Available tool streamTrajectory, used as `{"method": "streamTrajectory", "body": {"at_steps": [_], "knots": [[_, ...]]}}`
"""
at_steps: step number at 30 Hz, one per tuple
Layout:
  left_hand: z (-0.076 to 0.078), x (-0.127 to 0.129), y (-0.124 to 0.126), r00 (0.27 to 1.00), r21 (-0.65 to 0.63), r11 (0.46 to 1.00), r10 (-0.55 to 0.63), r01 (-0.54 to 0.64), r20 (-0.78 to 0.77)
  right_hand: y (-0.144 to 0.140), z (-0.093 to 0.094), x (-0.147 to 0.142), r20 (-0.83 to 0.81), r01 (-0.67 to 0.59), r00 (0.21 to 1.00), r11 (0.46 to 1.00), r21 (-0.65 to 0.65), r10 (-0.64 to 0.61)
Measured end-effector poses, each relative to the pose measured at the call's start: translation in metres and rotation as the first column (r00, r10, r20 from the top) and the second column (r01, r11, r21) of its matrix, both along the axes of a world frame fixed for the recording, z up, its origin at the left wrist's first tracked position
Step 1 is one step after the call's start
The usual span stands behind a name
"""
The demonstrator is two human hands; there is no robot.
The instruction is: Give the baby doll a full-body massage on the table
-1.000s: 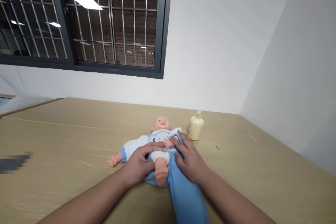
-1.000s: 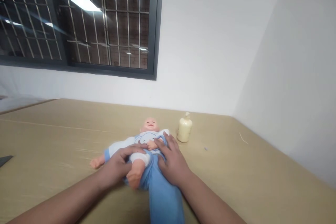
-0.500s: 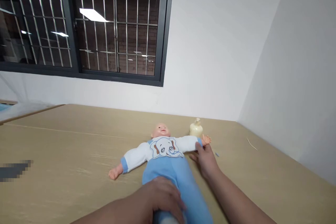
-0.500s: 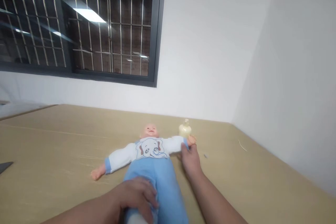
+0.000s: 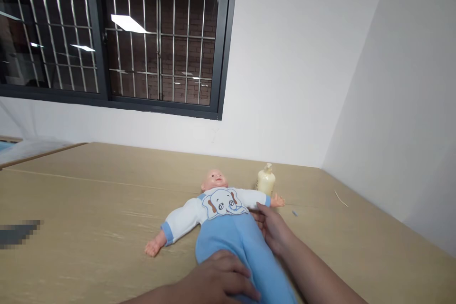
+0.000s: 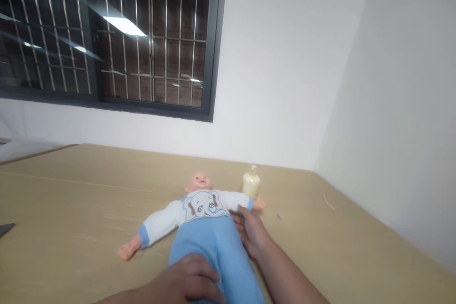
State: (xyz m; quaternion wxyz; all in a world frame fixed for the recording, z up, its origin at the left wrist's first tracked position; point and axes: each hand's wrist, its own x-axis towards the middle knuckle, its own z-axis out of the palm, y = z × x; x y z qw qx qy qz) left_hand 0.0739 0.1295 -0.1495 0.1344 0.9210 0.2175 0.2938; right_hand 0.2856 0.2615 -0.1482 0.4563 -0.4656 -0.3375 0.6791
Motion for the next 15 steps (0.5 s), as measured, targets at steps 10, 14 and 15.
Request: {"method": "streamTrajectory", "body": {"at_steps": [10,14,15], "knots": [[0.041,-0.036,0.020,0.668,-0.155,0.668,0.742,-0.728,0.060,-0.009,-0.009,-0.012,0.582,-0.148,0.798,0.883,0.445,-0.160],[0.051,-0.051,0.039,0.488,-0.191,0.454,0.848,-0.870,-0.209,-0.026,-0.007,-0.023,0.694,-0.281,0.693,0.815,0.506,-0.192],[0.051,-0.053,0.041,0.462,-0.184,0.427,0.855,-0.885,-0.235,-0.032,-0.004,-0.025,0.735,-0.353,0.650,0.780,0.517,-0.193]]}}
